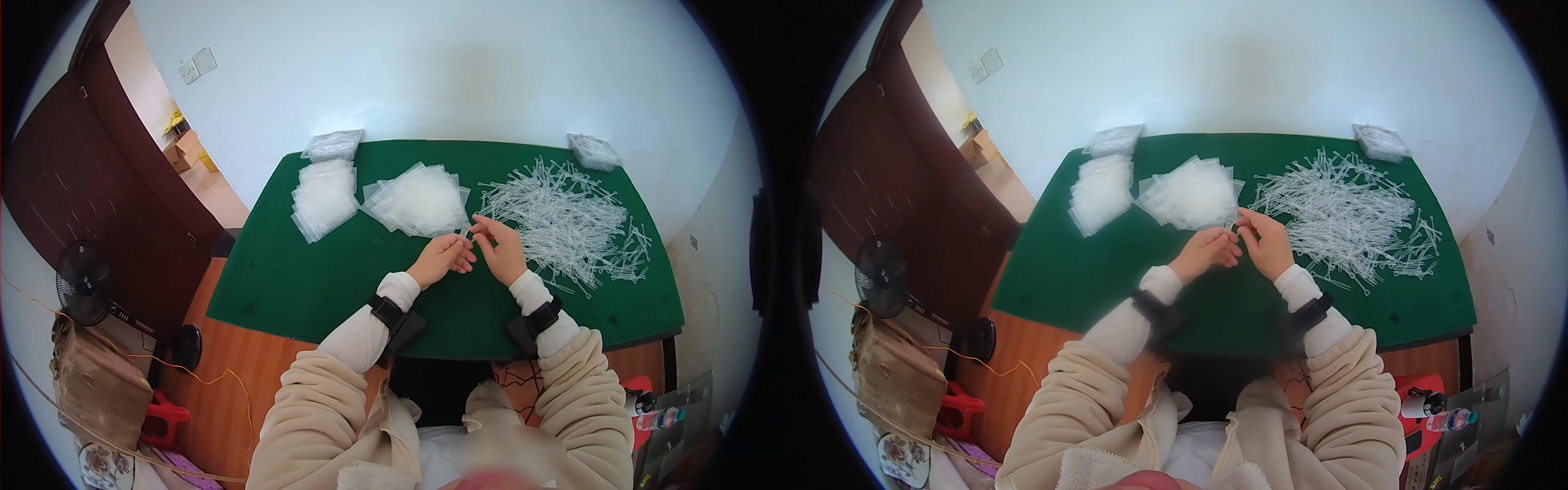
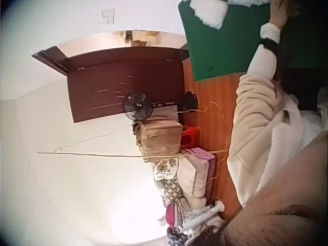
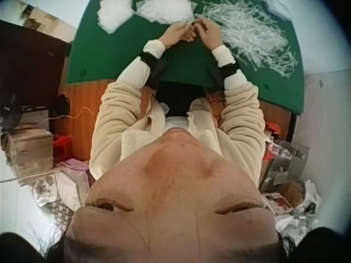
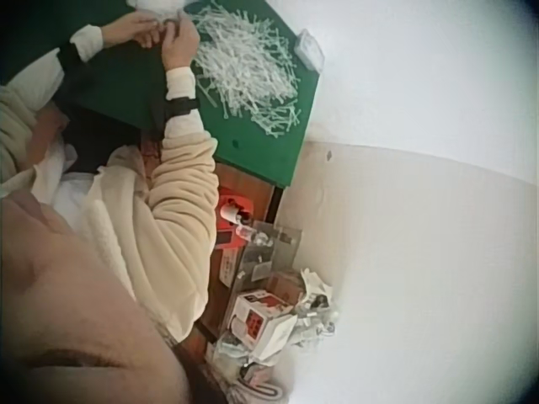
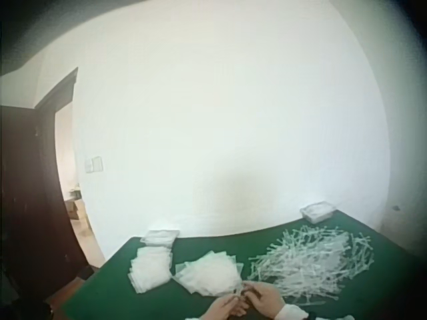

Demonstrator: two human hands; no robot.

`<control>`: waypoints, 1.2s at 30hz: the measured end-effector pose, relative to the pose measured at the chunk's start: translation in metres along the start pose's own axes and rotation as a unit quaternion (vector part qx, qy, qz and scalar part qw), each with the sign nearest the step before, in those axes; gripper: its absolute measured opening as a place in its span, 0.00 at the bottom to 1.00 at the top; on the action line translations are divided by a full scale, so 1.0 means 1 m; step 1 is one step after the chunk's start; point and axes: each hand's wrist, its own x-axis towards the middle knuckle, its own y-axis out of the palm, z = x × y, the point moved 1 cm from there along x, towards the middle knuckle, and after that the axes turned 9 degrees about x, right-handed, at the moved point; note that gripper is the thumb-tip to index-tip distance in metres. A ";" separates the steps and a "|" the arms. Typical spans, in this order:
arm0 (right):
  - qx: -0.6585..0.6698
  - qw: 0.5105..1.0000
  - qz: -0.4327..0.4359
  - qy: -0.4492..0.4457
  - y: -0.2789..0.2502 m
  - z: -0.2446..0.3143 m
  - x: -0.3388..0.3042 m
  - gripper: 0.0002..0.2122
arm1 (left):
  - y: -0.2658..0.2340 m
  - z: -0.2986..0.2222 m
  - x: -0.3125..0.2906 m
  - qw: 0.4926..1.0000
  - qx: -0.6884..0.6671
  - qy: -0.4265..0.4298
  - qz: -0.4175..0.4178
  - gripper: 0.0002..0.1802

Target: Manually placing thin shredded plastic strips into small clear plastic bags.

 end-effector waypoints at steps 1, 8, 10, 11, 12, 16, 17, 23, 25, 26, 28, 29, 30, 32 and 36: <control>0.000 1.000 -0.001 0.000 0.001 -0.002 0.001 0.14 | 0.000 0.000 0.000 1.000 -0.011 -0.001 0.008 0.15; 0.104 0.994 0.006 0.026 -0.003 0.001 0.001 0.12 | 0.004 -0.001 -0.001 0.997 0.011 0.018 0.068 0.14; 0.095 0.995 0.005 0.014 -0.003 0.003 0.003 0.11 | 0.003 -0.001 0.000 0.997 0.016 0.024 0.071 0.14; 0.086 0.996 0.006 0.003 -0.003 0.004 0.004 0.10 | 0.002 -0.002 -0.001 0.996 0.047 0.050 0.063 0.13; 0.076 0.997 0.006 -0.008 -0.004 0.005 0.004 0.09 | 0.002 -0.003 -0.001 0.993 0.076 0.075 0.055 0.12; 0.061 0.997 0.028 -0.025 -0.005 0.005 0.003 0.08 | 0.004 -0.004 -0.003 0.979 0.169 0.104 0.034 0.11; 0.060 0.997 0.027 -0.025 -0.005 0.005 0.003 0.08 | 0.004 -0.005 -0.003 0.973 0.201 0.106 0.028 0.11; 0.051 0.996 0.061 0.048 -0.004 0.000 0.000 0.08 | 0.003 -0.006 -0.004 0.965 0.228 0.126 0.026 0.09; 0.048 0.995 0.064 0.063 -0.004 0.000 -0.002 0.08 | 0.004 -0.007 -0.003 0.965 0.231 0.117 0.029 0.10; 0.061 0.993 0.065 0.073 -0.005 -0.002 -0.001 0.09 | 0.005 -0.007 -0.003 0.966 0.230 0.116 0.030 0.10; 0.088 0.990 0.069 0.090 -0.004 -0.005 0.001 0.09 | 0.003 -0.003 -0.001 0.964 0.232 0.128 0.022 0.09; 0.088 0.990 0.069 0.091 -0.003 -0.005 0.000 0.09 | 0.003 -0.002 0.000 0.963 0.233 0.134 0.018 0.09; 0.089 0.992 0.052 0.079 -0.001 -0.005 -0.001 0.09 | 0.002 0.001 0.001 0.963 0.233 0.134 0.018 0.09; 0.090 0.994 0.017 0.055 0.001 -0.004 -0.002 0.10 | 0.000 0.005 0.002 0.982 0.150 0.116 -0.011 0.09; 0.061 0.996 0.038 0.054 -0.003 -0.001 0.000 0.11 | -0.001 0.006 0.003 0.994 0.064 0.077 -0.031 0.09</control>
